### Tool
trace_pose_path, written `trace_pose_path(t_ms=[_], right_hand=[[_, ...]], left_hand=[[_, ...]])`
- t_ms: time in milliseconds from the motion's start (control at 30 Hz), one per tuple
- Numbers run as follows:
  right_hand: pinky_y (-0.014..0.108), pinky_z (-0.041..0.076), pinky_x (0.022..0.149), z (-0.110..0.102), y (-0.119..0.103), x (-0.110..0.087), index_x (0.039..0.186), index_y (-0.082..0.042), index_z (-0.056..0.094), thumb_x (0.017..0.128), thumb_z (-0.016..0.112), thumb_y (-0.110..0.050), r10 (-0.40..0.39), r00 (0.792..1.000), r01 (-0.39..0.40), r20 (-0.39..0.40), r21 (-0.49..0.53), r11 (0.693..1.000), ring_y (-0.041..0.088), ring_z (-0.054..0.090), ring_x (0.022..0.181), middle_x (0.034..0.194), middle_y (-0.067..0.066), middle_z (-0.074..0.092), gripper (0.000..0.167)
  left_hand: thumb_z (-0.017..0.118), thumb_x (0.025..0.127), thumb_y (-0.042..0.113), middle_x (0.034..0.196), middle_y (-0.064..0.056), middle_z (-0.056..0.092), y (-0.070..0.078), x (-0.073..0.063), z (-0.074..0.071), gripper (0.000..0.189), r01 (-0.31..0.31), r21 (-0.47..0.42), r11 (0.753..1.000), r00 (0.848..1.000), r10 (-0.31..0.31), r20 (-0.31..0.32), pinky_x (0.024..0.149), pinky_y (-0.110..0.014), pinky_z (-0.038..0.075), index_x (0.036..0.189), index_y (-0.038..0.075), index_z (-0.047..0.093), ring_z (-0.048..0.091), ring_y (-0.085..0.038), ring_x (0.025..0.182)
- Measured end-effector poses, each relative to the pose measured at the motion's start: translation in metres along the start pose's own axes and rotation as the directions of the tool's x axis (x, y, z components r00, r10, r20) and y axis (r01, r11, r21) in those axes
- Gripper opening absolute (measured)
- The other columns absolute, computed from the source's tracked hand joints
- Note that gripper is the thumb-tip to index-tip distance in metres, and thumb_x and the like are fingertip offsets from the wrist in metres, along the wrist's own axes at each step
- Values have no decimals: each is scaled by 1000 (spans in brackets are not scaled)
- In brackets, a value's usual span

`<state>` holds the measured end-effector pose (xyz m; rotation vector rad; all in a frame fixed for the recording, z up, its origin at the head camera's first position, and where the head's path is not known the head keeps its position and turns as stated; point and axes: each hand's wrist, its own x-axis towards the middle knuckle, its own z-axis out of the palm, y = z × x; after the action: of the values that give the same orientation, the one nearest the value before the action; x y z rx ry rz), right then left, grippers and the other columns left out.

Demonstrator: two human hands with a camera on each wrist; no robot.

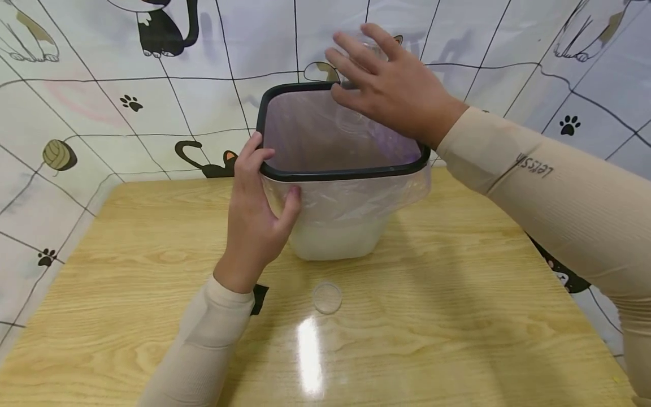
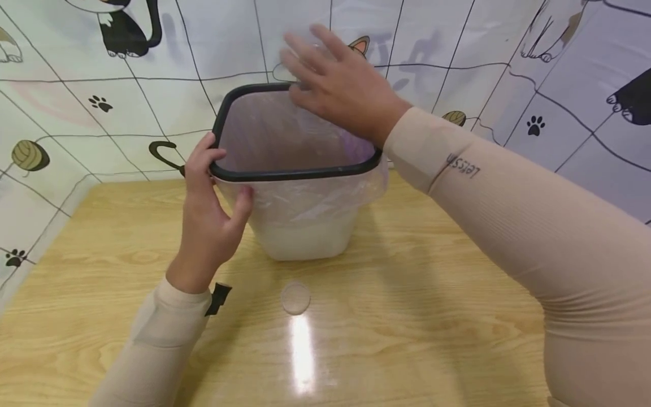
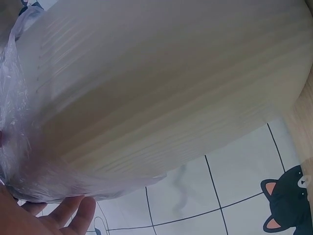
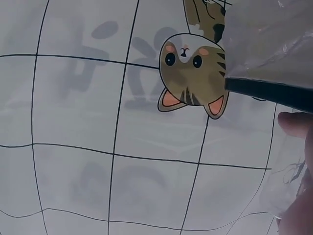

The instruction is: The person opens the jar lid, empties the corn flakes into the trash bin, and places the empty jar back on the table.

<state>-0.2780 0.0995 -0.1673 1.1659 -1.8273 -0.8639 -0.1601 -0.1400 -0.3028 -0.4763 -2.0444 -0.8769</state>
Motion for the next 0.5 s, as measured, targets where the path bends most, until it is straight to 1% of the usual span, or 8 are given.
trace_pose_path(t_ms=[167,300,500], right_hand=[[51,25,121,0,-1,0,129,-12,56,91,60,12,16,1000,-16,-2,14,1000,35,32,147,154,20,40,45],[50,25,120,-1,-2,-1,131,-12,58,92,60,11,32,999,-33,23,20,999,36,33,147,152,21,43,45],[50,28,118,-5,-4,1,130,-11,57,90,61,12,6,998,-8,63,37,999,38,34,145,146,23,48,46]], left_hand=[[52,93,29,157,-13,37,2,2,-1,51,-8,-11,1000,1000,8,4,120,-38,32,135,2,40,34,-18,149],[53,93,29,157,-12,36,2,2,-1,52,-10,-7,1000,1000,10,6,120,-38,32,136,3,40,34,-19,149],[54,93,26,157,-13,35,2,0,-3,52,-8,2,1000,1000,8,14,120,-37,32,137,3,38,32,-18,149]])
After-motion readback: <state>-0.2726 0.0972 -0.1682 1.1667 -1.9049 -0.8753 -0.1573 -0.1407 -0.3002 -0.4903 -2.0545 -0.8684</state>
